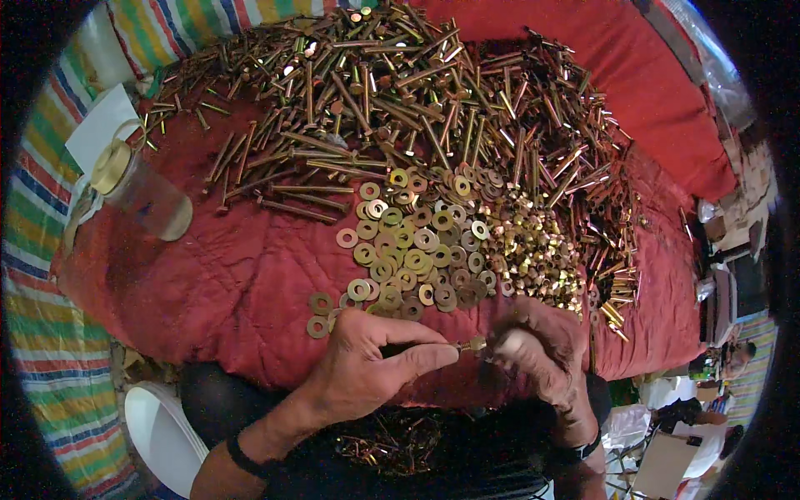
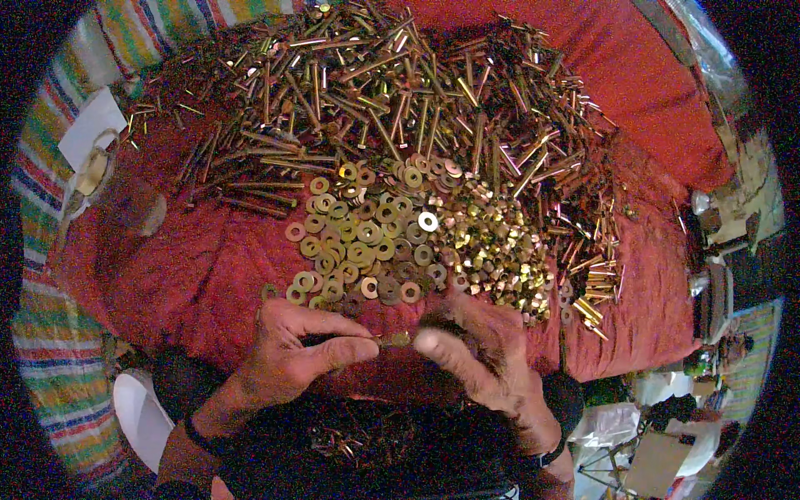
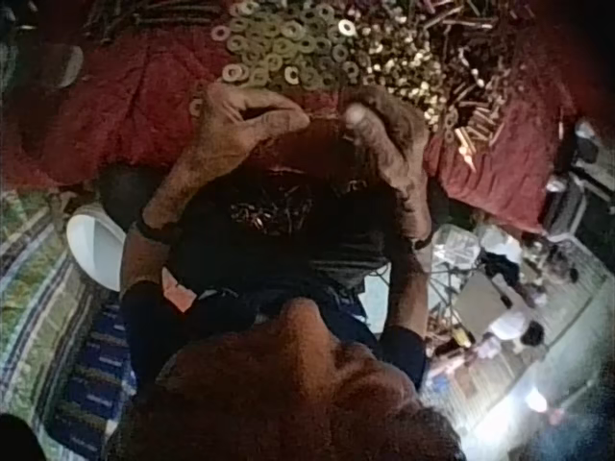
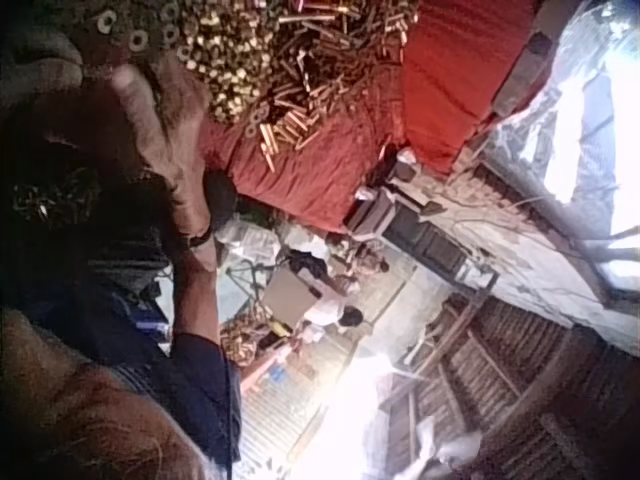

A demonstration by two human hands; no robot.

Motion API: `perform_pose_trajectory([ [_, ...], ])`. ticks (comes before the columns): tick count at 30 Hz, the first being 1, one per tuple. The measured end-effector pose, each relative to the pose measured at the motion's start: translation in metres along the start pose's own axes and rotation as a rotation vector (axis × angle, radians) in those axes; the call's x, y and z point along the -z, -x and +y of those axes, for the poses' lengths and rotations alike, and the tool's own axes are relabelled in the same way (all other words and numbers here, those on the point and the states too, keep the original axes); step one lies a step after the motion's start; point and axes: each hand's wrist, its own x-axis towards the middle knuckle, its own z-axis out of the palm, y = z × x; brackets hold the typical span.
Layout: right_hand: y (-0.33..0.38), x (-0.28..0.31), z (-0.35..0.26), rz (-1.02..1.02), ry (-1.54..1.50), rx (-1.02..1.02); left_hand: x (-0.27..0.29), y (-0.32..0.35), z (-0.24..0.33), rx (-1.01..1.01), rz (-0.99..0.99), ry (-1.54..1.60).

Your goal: The person repeatedly picks up a brass-colored cylindrical fastener and a flat washer, then threads the washer onto the fastener by hand. The assembled units are placed into a growing pile on the red cloth. The person handles the fasteners and washers one at a time without using tools.

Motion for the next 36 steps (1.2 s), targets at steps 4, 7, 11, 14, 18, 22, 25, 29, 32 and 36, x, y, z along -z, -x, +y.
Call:
perform_pose_trajectory([
  [4, 0.000, -0.001, 0.007, -0.021, 0.128, 0.252, 0.001, 0.000, 0.000, 0.036, -0.028, 0.070],
  [7, 0.002, -0.005, 0.013, -0.013, 0.334, 0.356, -0.001, -0.001, 0.001, 0.028, -0.066, 0.042],
  [11, 0.007, -0.006, 0.010, -0.059, 0.148, -0.048, -0.002, -0.001, 0.003, 0.075, -0.096, 0.086],
  [14, 0.004, -0.004, 0.006, 0.107, 0.133, 0.060, 0.003, -0.002, 0.004, 0.105, -0.084, 0.074],
  [18, -0.004, -0.009, 0.015, 0.085, 0.221, 0.396, 0.004, -0.003, 0.004, 0.134, -0.108, 0.109],
  [22, 0.001, -0.012, 0.017, 0.089, 0.460, 0.395, 0.001, -0.002, 0.004, 0.135, -0.119, 0.129],
  [25, 0.002, -0.008, 0.011, 0.086, 0.177, 0.144, 0.000, -0.003, 0.003, 0.114, -0.104, 0.148],
  [29, -0.001, -0.008, 0.004, 0.093, 0.204, 0.293, 0.005, -0.003, 0.003, 0.197, -0.112, 0.156],
  [32, 0.000, -0.012, 0.004, 0.059, 0.329, 0.459, 0.005, -0.002, 0.003, 0.317, -0.151, 0.175],
  [36, 0.006, -0.009, 0.002, 0.193, 0.094, 0.090, 0.000, -0.002, 0.002, -0.046, -0.264, -0.059],
])
